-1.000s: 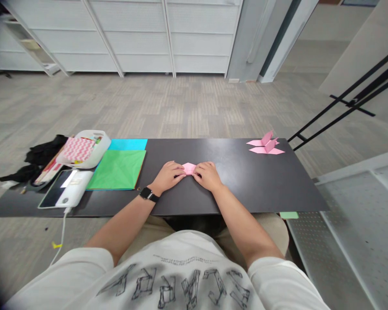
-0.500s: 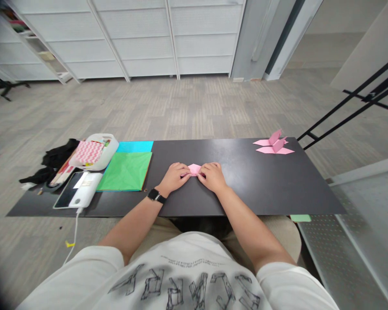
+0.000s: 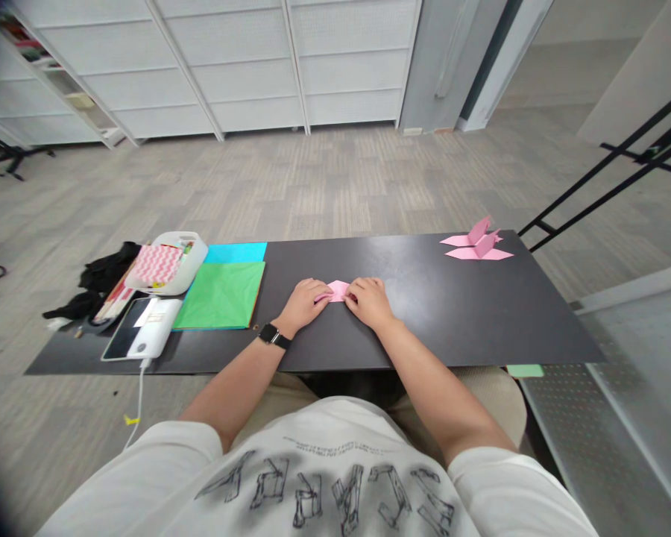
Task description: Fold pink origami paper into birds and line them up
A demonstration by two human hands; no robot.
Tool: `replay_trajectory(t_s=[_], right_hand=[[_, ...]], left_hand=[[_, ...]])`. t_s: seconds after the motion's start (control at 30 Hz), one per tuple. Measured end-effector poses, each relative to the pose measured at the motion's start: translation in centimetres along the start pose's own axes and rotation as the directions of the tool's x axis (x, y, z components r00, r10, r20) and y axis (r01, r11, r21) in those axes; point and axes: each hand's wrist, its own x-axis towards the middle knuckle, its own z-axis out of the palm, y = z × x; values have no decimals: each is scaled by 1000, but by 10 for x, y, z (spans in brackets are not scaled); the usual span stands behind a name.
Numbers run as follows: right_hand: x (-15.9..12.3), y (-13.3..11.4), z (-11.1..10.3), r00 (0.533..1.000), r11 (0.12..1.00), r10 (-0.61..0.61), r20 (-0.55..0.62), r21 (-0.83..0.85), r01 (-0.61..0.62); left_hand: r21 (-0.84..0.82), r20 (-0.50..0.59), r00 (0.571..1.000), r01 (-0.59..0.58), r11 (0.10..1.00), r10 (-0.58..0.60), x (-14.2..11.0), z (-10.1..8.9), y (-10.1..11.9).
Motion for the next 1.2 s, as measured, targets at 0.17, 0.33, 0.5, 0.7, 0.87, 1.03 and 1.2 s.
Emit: replay_trajectory(t_s=[0.17,0.33,0.5,0.7,0.87,1.03,1.2], right_hand=[[-1,3,1,1000,1000,-11,8,20,11],[-2,4,2,1000,1000,-4,12,28,3],[-2,4,3,1000,999,8,22,42,-9],[-1,3,3,1000,999,6,8,33,-6],[1,2,6,1000,1000,29,6,-10,-29],[1,6,8,1000,1000,24,-15,8,-24],[-5,14,5,996,998,65,-57,22,-64]], left_hand=[[-17,12,1000,-13,1000,14,-1,-1,-2],[0,31,999,-40,999,40,-4,-1,-4],[55,49,998,-40,998,38,-5,-1,-2],[81,47,998,-36,996,32,-5,-2,3],[88,47,999,-32,996,28,-4,-2,5],[82,63,998,-14,997,9,-4,-5,7],[54,82,997,2,999,-7,-6,-7,6]])
